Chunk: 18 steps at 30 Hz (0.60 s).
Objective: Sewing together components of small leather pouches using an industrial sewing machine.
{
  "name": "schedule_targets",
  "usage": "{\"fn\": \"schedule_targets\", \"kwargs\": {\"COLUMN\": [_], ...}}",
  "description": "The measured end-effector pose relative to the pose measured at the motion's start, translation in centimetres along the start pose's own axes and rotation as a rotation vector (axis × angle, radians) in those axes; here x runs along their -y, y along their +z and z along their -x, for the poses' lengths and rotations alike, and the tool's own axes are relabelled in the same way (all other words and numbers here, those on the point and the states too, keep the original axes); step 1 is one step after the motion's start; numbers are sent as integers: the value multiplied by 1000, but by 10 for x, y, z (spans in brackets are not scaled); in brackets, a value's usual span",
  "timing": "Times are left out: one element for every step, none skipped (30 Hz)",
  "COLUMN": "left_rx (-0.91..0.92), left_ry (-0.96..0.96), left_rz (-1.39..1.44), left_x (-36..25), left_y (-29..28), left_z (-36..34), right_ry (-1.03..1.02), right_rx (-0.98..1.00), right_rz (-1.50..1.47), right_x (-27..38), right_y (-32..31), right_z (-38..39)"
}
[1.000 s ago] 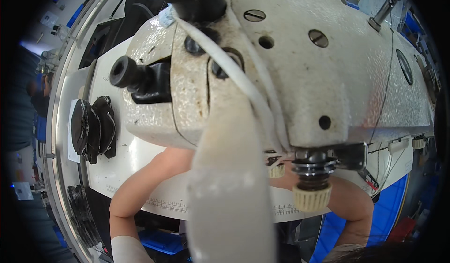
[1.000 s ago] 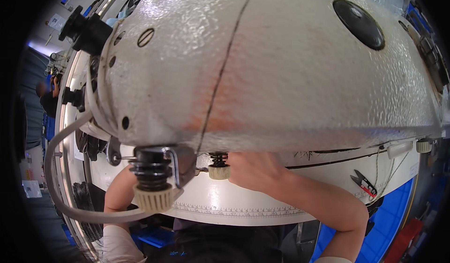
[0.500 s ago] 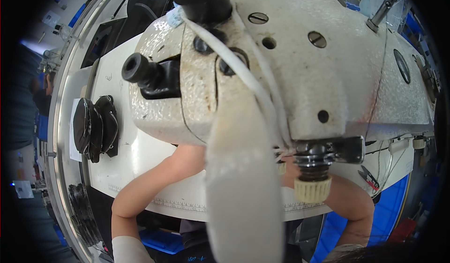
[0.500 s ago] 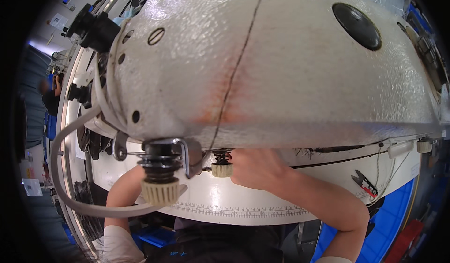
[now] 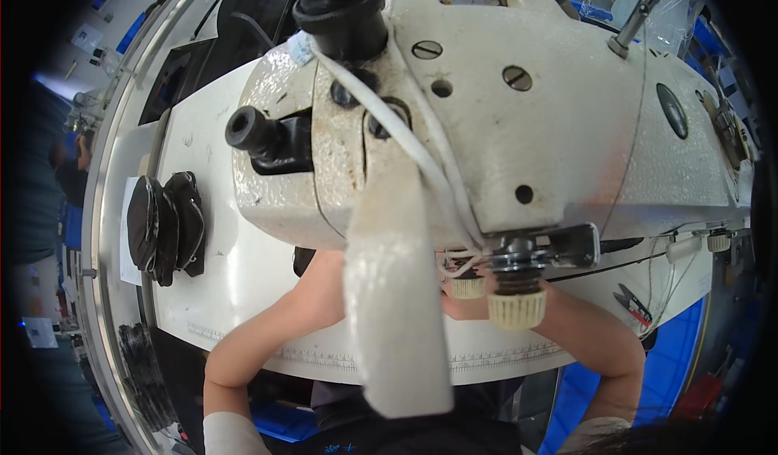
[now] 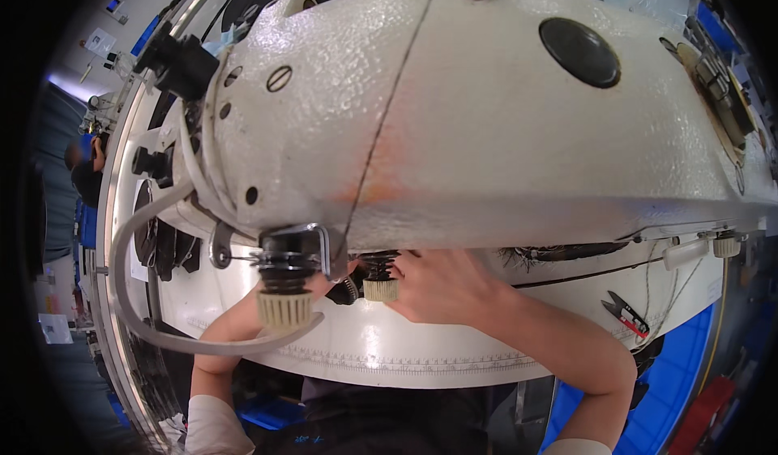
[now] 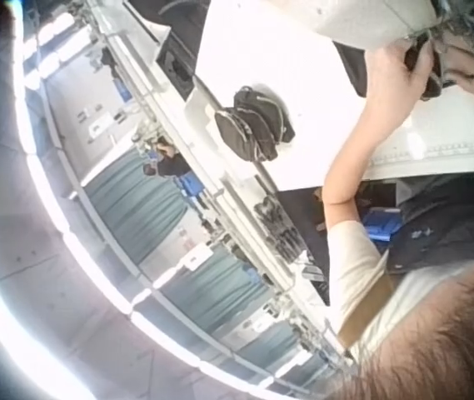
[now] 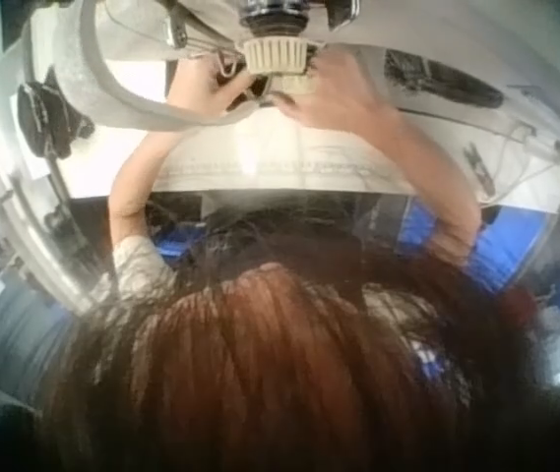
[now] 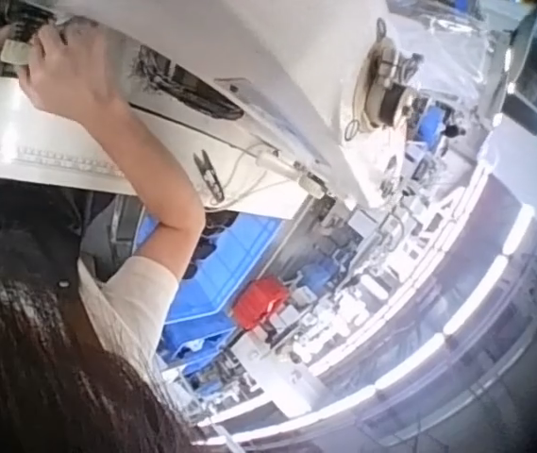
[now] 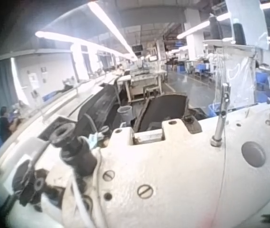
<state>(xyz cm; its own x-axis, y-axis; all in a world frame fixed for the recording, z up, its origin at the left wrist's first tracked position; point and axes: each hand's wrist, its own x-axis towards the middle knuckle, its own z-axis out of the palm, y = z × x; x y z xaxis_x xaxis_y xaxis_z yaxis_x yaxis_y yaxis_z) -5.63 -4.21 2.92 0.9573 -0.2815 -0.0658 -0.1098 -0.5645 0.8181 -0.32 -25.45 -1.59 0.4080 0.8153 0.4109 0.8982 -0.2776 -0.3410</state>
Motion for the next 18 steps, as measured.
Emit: {"fn": "schedule_targets", "kwargs": {"left_rx": [-47,-48,-38,-29,-173,-175,-177,-178,-234,-228,-234,-239,-176,-175,-279,-379,-396,-398], "left_ry": [-129,-127,-164,-204,50,52,166,279,309,321,109,-109,-285,-287,-121,49,97,93], "left_rz": [10,10,-31,-72,-174,-172,-186,-199,-205,-199,-75,51,26,25,-225,-474,-665,-665], "left_x": [-7,-12,-15,-16,-16,-19,-23,-27,-28,-18,1,9,11,9,7,5,-3,0], "left_y": [0,-1,-3,-2,2,-2,-9,-15,-19,-19,-14,-12,-4,2,9,16,21,22], "left_z": [0,5,12,17,17,17,18,16,14,19,29,35,38,35,30,25,19,19], "right_ry": [1,-24,-50,-51,-81,-112,-241,-242,-276,-308,-309,-301,-292,-292,-280,-267,-271,-253], "right_rx": [0,-114,-229,-229,-183,-137,-197,-196,-119,-40,-45,52,149,149,111,74,74,61], "right_rz": [7,-36,-82,-83,-147,-212,192,192,235,277,279,279,280,277,293,310,307,288], "right_x": [0,3,5,5,4,5,11,11,13,15,18,22,24,25,27,27,28,28], "right_y": [0,1,2,10,19,23,24,22,14,7,5,8,9,8,5,4,4,5], "right_z": [-4,-9,-13,-14,-16,-17,-12,-8,-6,-4,-1,1,2,-1,-4,-6,-5,-3]}}
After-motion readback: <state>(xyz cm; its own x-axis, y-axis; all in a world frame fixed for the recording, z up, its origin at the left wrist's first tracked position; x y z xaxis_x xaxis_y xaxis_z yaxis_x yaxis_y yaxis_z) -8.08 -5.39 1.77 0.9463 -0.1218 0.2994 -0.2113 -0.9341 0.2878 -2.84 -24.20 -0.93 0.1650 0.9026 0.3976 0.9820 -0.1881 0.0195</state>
